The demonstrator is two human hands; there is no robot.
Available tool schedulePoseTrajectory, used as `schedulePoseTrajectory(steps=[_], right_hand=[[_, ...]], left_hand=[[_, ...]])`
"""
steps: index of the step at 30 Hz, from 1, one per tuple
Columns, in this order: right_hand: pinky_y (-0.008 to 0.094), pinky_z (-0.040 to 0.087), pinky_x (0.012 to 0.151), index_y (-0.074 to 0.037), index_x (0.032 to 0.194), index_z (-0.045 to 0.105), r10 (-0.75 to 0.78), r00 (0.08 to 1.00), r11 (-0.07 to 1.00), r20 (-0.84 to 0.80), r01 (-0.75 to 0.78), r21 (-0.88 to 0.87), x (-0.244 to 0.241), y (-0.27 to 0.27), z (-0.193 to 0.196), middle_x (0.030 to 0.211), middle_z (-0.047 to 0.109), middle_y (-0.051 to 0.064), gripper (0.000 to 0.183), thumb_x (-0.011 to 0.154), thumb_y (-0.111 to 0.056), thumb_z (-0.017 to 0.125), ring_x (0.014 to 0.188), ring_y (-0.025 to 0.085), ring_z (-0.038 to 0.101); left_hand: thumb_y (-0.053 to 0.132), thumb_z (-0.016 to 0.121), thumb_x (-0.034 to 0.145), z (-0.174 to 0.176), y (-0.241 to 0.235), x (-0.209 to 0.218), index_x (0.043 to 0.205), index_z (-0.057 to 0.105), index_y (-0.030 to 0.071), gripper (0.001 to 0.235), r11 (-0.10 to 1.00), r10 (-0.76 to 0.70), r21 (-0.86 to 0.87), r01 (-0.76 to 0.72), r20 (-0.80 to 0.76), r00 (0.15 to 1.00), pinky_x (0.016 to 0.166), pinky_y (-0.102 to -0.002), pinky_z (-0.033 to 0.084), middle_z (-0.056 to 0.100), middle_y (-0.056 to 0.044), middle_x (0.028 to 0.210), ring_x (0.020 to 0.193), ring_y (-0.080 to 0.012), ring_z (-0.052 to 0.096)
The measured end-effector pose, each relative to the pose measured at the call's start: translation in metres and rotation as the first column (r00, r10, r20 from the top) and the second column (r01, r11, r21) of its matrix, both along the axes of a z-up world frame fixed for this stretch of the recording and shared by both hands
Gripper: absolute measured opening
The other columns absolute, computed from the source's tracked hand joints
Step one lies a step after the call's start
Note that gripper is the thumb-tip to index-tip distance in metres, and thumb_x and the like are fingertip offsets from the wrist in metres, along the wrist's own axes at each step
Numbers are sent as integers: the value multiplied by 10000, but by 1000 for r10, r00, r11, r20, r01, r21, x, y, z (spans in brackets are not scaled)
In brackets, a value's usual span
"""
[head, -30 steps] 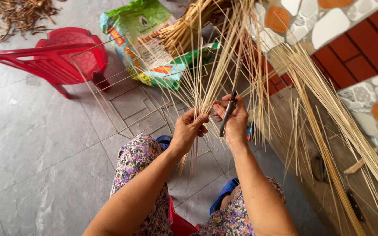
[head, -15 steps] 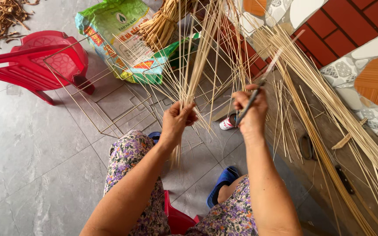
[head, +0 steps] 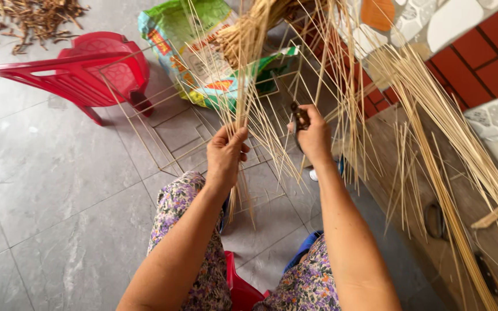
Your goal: The person sits on a low stool and processes long, thin bamboo strips. They use shears to trim the ends of the strips and a knife to shave and smooth them. The person also uses a handheld torch to heat the bamboo, likely to straighten or dry it.
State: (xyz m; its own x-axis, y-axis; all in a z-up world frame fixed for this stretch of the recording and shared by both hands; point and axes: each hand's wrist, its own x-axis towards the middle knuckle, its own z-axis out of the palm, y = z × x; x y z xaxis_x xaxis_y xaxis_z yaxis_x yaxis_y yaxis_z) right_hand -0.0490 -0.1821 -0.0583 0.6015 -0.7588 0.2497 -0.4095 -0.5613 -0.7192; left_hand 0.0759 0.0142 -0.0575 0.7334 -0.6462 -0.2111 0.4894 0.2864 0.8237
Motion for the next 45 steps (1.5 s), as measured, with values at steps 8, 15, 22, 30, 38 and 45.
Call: schedulePoseTrajectory(steps=[8, 15, 22, 30, 38, 45], right_hand=[[295, 542, 649, -106, 1087, 654, -126, 992, 980, 23, 121, 157, 43, 9, -2, 900, 740, 44, 251, 941, -221, 823, 769, 140, 698], [210, 527, 569, -100, 1110, 589, -55, 851, 770, 522, -296, 564, 29, 41, 40, 933, 771, 54, 276, 910, -146, 775, 701, 108, 681], [234, 549, 565, -83, 1119, 580, -107, 814, 756, 571, -306, 578, 0, 35, 49, 882, 741, 66, 312, 885, -100, 786, 713, 142, 712], [248, 557, 573, -68, 1109, 575, -136, 789, 776, 599, -291, 559, -40, 21, 47, 864, 753, 109, 293, 910, -83, 791, 687, 155, 706], [251, 573, 610, -98, 1108, 616, -244, 737, 775, 631, -243, 583, -79, -3, 51, 929, 770, 135, 262, 912, -60, 785, 711, 156, 717], [271, 578, 619, -94, 1062, 625, -268, 693, 786, 670, -245, 568, -95, -12, 56, 918, 756, 132, 218, 927, -51, 790, 714, 155, 703]], left_hand=[[225, 782, 882, 5, 0, 9, 953, 692, 88, 179, 999, -40, 32, 43, -93, 995, 509, -268, 510, 681, -13, 775, 628, -124, 646], [209, 771, 889, 3, -7, -8, 942, 682, 80, 166, 978, -188, 82, 194, -73, 979, 509, -270, 509, 689, -21, 776, 635, -129, 671], [173, 767, 914, 9, -13, -32, 951, 697, 51, 146, 957, -271, 87, 277, -74, 960, 528, -265, 516, 683, -25, 749, 622, -134, 675], [181, 768, 907, 4, -26, -46, 945, 722, 44, 150, 916, -378, 120, 383, -67, 924, 548, -261, 539, 700, -37, 773, 654, -146, 705], [226, 720, 949, 2, -27, -42, 965, 711, 94, 134, 907, -394, 142, 397, -51, 918, 584, -267, 549, 749, -44, 837, 699, -139, 722], [260, 642, 992, 1, -24, -33, 997, 658, 112, 150, 946, -304, 116, 302, -6, 953, 592, -288, 570, 729, -46, 815, 686, -150, 735]])
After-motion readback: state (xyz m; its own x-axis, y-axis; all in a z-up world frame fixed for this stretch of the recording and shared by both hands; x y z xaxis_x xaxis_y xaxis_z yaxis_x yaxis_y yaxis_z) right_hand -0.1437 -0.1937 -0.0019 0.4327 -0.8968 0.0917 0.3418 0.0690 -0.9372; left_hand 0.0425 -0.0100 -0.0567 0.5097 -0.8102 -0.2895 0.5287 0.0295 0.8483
